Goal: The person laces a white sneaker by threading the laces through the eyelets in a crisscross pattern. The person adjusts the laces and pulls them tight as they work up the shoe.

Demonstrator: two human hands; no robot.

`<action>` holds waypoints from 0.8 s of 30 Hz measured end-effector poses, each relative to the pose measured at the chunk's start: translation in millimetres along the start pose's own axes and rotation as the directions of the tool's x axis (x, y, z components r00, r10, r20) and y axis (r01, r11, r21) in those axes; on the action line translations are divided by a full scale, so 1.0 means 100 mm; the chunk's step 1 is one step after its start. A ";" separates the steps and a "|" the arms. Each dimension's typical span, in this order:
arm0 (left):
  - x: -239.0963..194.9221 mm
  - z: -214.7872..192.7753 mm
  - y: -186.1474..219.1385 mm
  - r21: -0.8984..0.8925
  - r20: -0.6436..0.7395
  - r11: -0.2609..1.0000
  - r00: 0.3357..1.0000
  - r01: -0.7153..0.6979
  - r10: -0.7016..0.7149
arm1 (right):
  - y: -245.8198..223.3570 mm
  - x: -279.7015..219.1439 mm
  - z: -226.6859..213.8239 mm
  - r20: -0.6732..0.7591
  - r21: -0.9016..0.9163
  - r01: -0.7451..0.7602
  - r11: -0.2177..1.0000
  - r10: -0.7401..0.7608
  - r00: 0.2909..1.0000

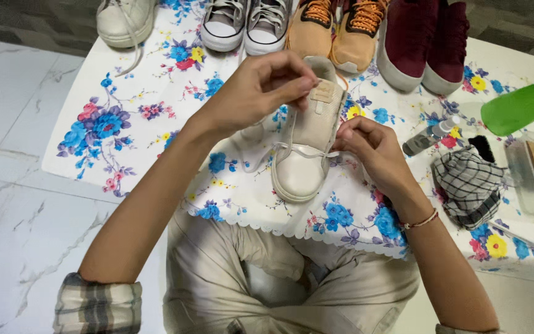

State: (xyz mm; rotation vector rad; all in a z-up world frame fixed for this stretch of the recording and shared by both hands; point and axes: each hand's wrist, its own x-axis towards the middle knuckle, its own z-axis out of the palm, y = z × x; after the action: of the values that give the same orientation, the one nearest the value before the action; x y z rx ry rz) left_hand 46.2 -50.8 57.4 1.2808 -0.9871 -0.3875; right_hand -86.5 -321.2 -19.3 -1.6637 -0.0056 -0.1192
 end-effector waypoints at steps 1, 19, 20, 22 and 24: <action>0.01 0.04 0.02 -0.001 0.004 1.000 1.000 0.001 -0.001 | 0.03 0.01 -0.01 -0.004 0.001 -0.001 1.000 0.001 1.000; -0.25 0.10 -0.56 0.121 -0.064 0.993 0.998 0.009 -0.001 | 0.03 0.07 -0.23 -0.002 0.011 0.019 1.000 -0.019 1.000; -0.26 0.10 -0.57 0.140 -0.063 0.990 0.998 0.003 0.006 | 0.03 0.07 -0.24 -0.006 0.036 0.024 0.999 -0.024 1.000; -0.25 0.10 -0.57 0.158 -0.060 0.988 0.998 -0.003 0.013 | 0.04 0.07 -0.26 -0.013 0.061 0.028 0.998 -0.027 1.000; -0.25 0.10 -0.55 0.171 -0.060 0.985 0.998 -0.006 0.017 | 0.08 0.07 -0.27 0.022 0.090 0.022 0.996 -0.024 0.999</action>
State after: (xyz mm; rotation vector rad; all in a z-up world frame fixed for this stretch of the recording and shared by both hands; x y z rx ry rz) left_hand 38.6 -54.7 -3.0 1.4327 -0.9918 -0.2570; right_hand -81.3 -349.6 -23.9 -1.5751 -0.0468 -0.1157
